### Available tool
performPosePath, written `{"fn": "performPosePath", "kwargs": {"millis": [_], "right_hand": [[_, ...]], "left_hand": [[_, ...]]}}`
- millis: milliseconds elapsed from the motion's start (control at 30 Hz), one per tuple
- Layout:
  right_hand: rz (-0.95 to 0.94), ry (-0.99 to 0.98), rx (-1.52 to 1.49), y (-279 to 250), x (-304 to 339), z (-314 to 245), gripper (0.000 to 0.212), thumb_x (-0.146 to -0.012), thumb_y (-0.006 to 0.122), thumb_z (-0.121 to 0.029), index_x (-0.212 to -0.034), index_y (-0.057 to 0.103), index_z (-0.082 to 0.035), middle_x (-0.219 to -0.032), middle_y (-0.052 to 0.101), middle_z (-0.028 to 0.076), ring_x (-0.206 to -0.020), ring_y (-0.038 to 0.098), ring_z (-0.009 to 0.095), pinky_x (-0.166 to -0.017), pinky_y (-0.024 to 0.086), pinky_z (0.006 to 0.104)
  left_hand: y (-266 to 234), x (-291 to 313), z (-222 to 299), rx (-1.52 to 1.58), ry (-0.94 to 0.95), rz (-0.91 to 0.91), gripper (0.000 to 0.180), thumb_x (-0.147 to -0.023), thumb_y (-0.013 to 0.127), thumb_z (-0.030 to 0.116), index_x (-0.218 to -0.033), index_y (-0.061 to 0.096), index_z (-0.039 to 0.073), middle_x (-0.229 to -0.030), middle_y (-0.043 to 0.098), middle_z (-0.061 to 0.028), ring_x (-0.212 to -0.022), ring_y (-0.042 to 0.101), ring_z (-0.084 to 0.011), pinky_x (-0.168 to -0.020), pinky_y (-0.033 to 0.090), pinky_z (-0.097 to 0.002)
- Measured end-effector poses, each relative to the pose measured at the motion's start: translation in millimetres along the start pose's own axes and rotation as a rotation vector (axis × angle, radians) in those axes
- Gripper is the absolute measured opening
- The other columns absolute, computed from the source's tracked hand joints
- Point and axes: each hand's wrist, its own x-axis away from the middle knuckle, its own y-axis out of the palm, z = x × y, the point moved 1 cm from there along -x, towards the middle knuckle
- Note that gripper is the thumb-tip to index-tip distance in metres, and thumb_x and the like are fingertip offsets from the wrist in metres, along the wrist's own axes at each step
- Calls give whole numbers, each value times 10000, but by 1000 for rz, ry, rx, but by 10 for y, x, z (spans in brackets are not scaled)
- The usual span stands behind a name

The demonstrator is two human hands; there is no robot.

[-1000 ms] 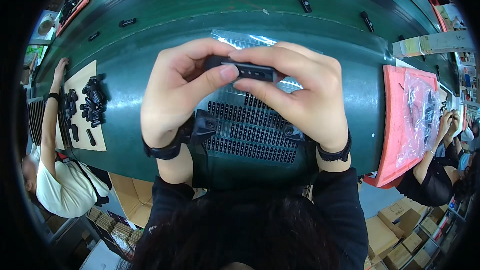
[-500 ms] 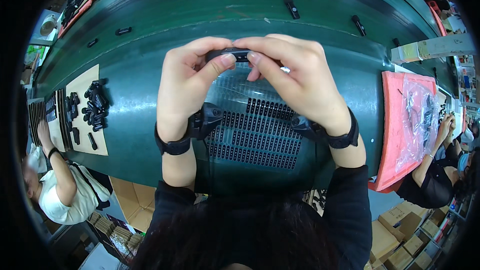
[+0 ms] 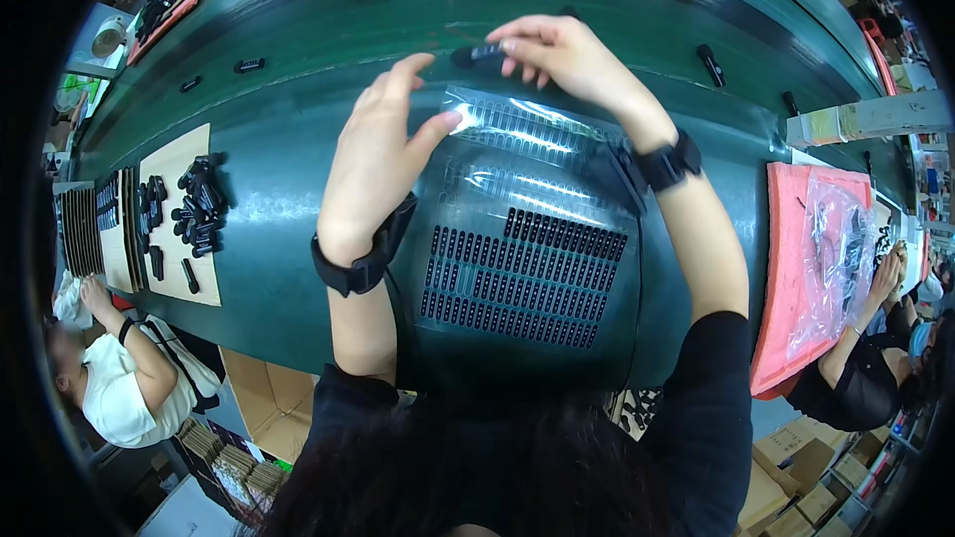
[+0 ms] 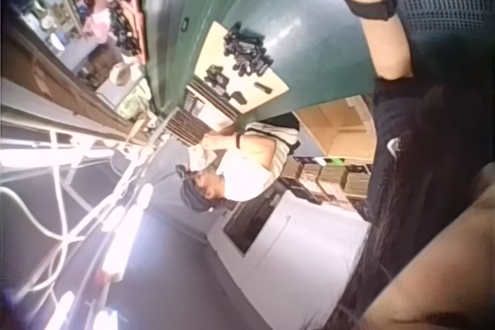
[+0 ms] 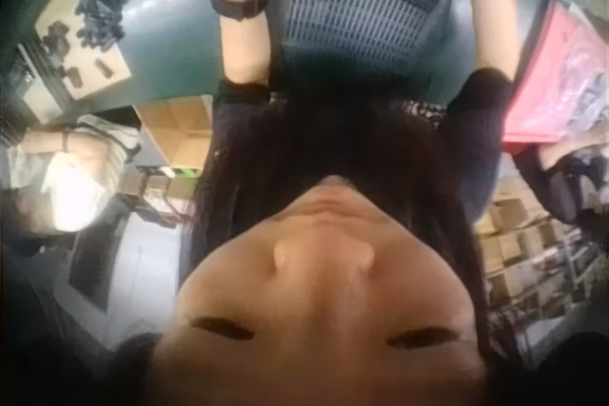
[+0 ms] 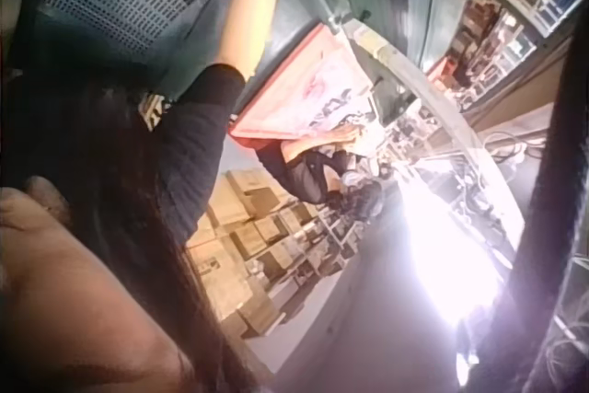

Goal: Manually inspect small electronic components and place them into a designated plastic grid tray.

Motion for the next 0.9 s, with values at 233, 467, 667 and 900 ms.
{"fn": "performPosePath", "kwargs": {"millis": [233, 467, 667, 900], "right_hand": [[455, -548, 1044, -281, -527, 549, 290, -817, 548, -252, -1030, 566, -57, -770, 548, 42, -695, 522, 148, -644, 429, 269], [384, 223, 779, -393, -544, 760, 343, -772, 574, -344, -957, 594, -56, -903, 583, 122, -852, 553, 303, -773, 429, 349], [278, 146, 447, -461, -405, 353, 238, -842, 516, -188, -1004, 558, -19, -692, 540, 35, -606, 517, 112, -573, 436, 225], [276, -225, -165, 1, 649, -595, 201, -753, 601, -30, -947, 606, 26, -769, 616, 76, -668, 592, 100, -579, 483, 193]], "left_hand": [[-291, 61, -4, 29, 46, 32, 321, -738, 612, 133, -1035, 530, 43, -952, 562, -104, -883, 523, -198, -667, 425, -270], [-402, 82, 113, 273, 38, 13, 304, -684, 607, -15, -981, 558, 26, -984, 546, -100, -870, 522, -176, -698, 418, -243], [-469, 127, 191, 461, 80, 8, 327, -643, 583, -103, -956, 558, -12, -994, 531, -104, -867, 520, -163, -697, 426, -245], [-569, 209, 331, 810, 161, -22, 336, -599, 567, -181, -913, 524, -71, -998, 483, -144, -846, 522, -160, -690, 449, -247]]}}
